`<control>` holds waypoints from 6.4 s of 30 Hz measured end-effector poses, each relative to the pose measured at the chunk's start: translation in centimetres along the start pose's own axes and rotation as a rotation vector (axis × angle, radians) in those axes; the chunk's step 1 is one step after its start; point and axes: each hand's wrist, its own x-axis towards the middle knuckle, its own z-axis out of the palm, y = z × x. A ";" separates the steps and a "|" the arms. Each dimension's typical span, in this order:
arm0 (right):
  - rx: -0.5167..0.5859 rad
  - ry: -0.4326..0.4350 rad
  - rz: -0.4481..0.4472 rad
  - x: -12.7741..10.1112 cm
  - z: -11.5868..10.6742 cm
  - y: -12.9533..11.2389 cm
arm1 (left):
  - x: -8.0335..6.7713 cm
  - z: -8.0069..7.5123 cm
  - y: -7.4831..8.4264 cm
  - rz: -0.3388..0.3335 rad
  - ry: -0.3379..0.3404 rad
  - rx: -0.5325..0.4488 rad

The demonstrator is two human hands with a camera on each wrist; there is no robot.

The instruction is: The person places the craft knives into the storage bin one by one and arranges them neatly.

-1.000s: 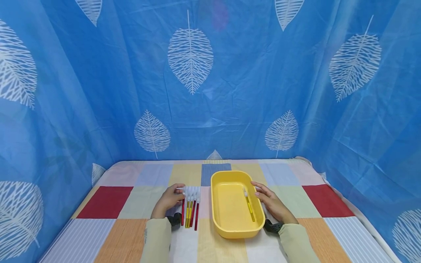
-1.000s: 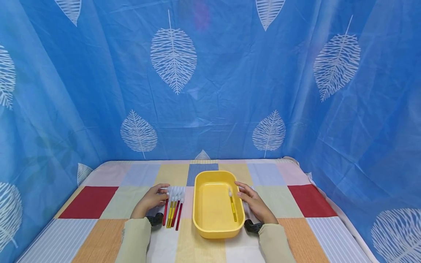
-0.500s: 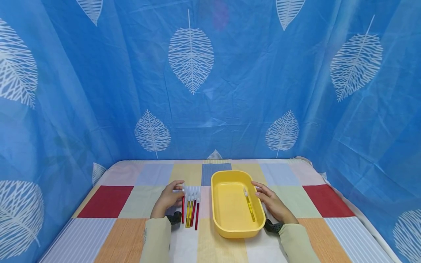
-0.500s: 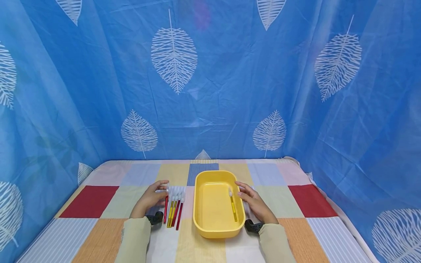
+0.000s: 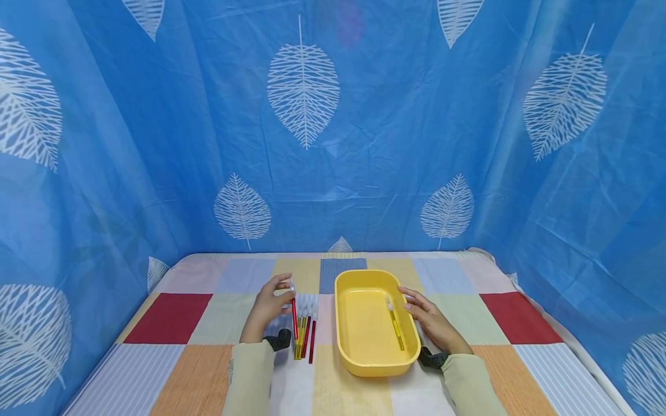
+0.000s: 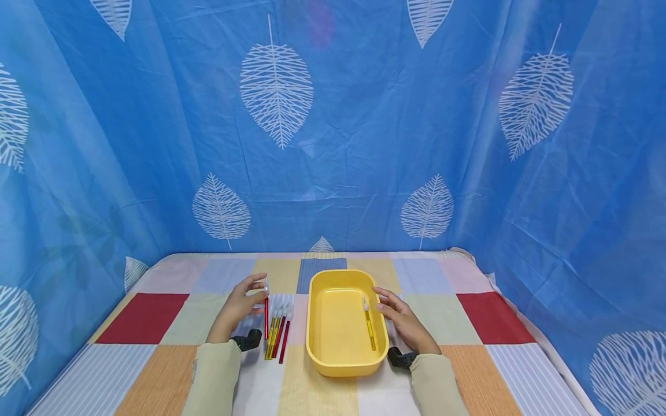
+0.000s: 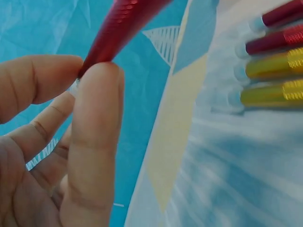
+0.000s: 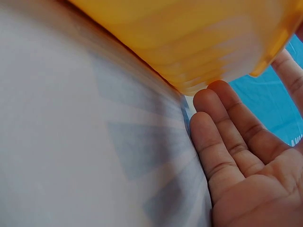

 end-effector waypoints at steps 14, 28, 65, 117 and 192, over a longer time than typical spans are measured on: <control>0.002 -0.011 -0.014 -0.1 -0.1 -0.2 | -0.4 1.3 1.7 0.030 -0.030 -0.031; -0.001 0.003 -0.002 0.0 0.0 -0.2 | -0.6 2.7 2.3 0.035 -0.077 -0.064; 0.010 -0.014 -0.026 -0.1 0.0 -0.4 | -1.1 6.4 3.3 0.055 -0.217 -0.079; -0.006 -0.012 -0.025 -0.3 0.1 -0.7 | -0.5 11.8 7.0 0.040 -0.291 -0.159; -0.047 0.031 0.010 -0.2 0.4 -0.6 | 1.6 21.1 4.6 -0.131 -0.158 0.264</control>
